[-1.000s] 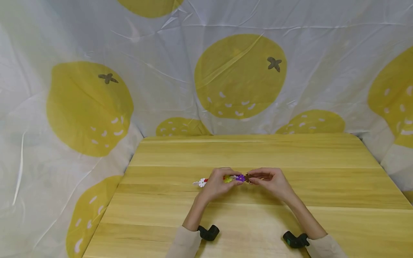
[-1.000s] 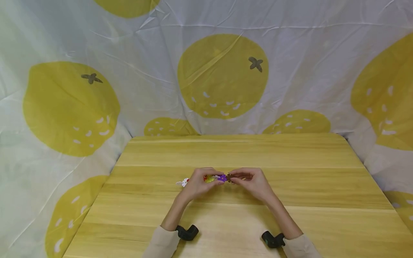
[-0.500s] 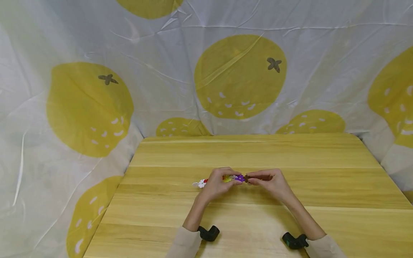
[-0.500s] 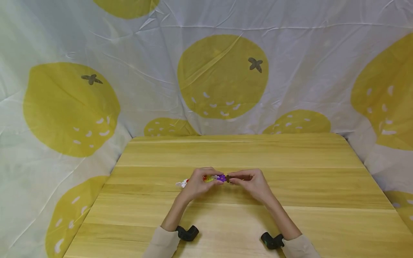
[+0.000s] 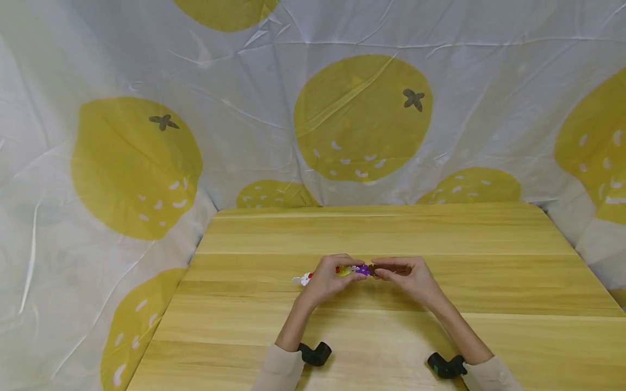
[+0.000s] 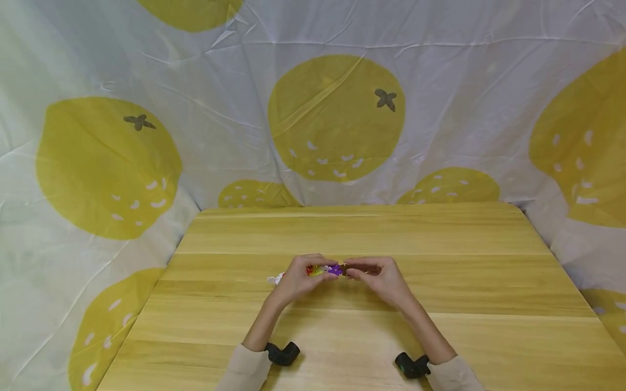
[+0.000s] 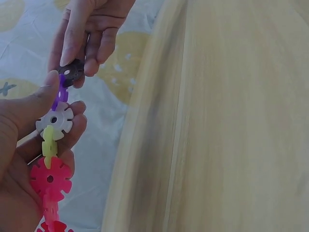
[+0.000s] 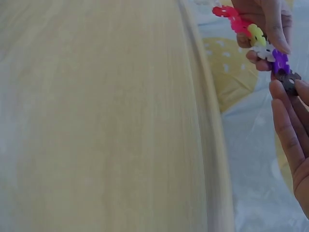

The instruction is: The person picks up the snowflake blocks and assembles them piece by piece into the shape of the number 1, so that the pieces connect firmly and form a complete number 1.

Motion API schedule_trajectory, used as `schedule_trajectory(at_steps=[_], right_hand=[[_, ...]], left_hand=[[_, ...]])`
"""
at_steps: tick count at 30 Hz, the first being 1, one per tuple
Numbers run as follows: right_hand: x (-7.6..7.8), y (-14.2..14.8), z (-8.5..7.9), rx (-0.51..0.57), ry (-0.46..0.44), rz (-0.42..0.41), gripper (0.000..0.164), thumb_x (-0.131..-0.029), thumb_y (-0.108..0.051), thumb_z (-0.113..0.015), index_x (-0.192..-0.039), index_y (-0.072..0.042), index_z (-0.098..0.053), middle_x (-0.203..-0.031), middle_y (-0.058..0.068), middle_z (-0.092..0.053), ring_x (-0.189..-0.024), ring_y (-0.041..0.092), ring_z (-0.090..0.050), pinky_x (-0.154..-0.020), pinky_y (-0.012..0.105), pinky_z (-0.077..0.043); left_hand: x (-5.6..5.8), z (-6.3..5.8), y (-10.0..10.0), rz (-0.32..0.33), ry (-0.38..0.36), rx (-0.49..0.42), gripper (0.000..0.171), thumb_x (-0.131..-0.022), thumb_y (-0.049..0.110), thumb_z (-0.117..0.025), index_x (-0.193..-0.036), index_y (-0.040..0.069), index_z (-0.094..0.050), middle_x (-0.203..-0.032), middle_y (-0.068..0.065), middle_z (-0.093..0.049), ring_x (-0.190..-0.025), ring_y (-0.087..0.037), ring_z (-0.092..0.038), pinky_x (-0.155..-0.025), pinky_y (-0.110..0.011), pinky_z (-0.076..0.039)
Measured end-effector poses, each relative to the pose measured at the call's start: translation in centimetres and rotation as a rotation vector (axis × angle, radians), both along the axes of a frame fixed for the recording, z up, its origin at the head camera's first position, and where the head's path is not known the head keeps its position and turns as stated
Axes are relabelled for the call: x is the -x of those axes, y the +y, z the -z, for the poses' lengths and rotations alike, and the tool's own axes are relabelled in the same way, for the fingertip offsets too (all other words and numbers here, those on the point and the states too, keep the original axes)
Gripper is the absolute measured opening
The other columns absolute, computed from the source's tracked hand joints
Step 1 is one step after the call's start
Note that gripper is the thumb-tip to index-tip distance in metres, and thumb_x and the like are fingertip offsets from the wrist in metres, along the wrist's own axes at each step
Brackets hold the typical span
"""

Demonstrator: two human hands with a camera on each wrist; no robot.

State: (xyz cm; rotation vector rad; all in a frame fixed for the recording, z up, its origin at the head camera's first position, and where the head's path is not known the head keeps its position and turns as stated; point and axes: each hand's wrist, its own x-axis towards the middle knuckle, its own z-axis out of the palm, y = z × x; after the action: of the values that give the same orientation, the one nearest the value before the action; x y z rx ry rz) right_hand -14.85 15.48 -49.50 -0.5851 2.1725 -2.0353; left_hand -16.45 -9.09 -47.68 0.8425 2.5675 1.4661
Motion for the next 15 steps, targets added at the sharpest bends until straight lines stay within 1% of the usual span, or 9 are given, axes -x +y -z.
schedule_trajectory(at_steps=[3, 7, 12, 15], right_hand=[[0.03, 0.06, 0.08, 0.009, 0.003, -0.001, 0.028, -0.097, -0.006, -0.07, -0.122, 0.006, -0.073, -0.118, 0.025, -0.074, -0.095, 0.019, -0.079, -0.085, 0.048, -0.059], [0.07, 0.03, 0.15, 0.024, 0.023, -0.003, 0.026, -0.097, -0.004, -0.07, -0.12, 0.009, -0.073, -0.116, 0.023, -0.075, -0.094, 0.022, -0.079, -0.084, 0.049, -0.059], [0.11, -0.01, 0.15, 0.072, 0.02, 0.007, 0.029, -0.099, -0.004, -0.068, -0.122, 0.013, -0.069, -0.113, 0.012, -0.079, -0.093, 0.02, -0.079, -0.083, 0.051, -0.059], [0.11, 0.05, 0.1, 0.104, 0.006, 0.032, 0.03, -0.099, -0.004, -0.067, -0.124, 0.014, -0.068, -0.11, 0.005, -0.08, -0.092, 0.018, -0.079, -0.083, 0.05, -0.059]], left_hand=[[-0.05, -0.05, -0.03, -0.002, 0.001, 0.005, 0.03, -0.093, 0.021, -0.079, -0.119, 0.008, -0.078, -0.109, -0.004, -0.079, -0.106, -0.017, -0.073, -0.098, -0.032, -0.056], [-0.09, -0.11, -0.03, -0.002, -0.012, 0.001, 0.031, -0.093, 0.021, -0.079, -0.12, 0.008, -0.078, -0.11, -0.004, -0.079, -0.107, -0.018, -0.073, -0.099, -0.033, -0.056], [-0.09, -0.16, -0.07, -0.006, -0.023, -0.004, 0.032, -0.094, 0.023, -0.078, -0.123, 0.011, -0.077, -0.116, -0.003, -0.078, -0.114, -0.018, -0.071, -0.103, -0.033, -0.055], [-0.02, -0.17, -0.14, -0.014, -0.024, -0.001, 0.034, -0.094, 0.025, -0.077, -0.127, 0.014, -0.075, -0.123, -0.002, -0.077, -0.113, -0.017, -0.07, -0.096, -0.03, -0.056]])
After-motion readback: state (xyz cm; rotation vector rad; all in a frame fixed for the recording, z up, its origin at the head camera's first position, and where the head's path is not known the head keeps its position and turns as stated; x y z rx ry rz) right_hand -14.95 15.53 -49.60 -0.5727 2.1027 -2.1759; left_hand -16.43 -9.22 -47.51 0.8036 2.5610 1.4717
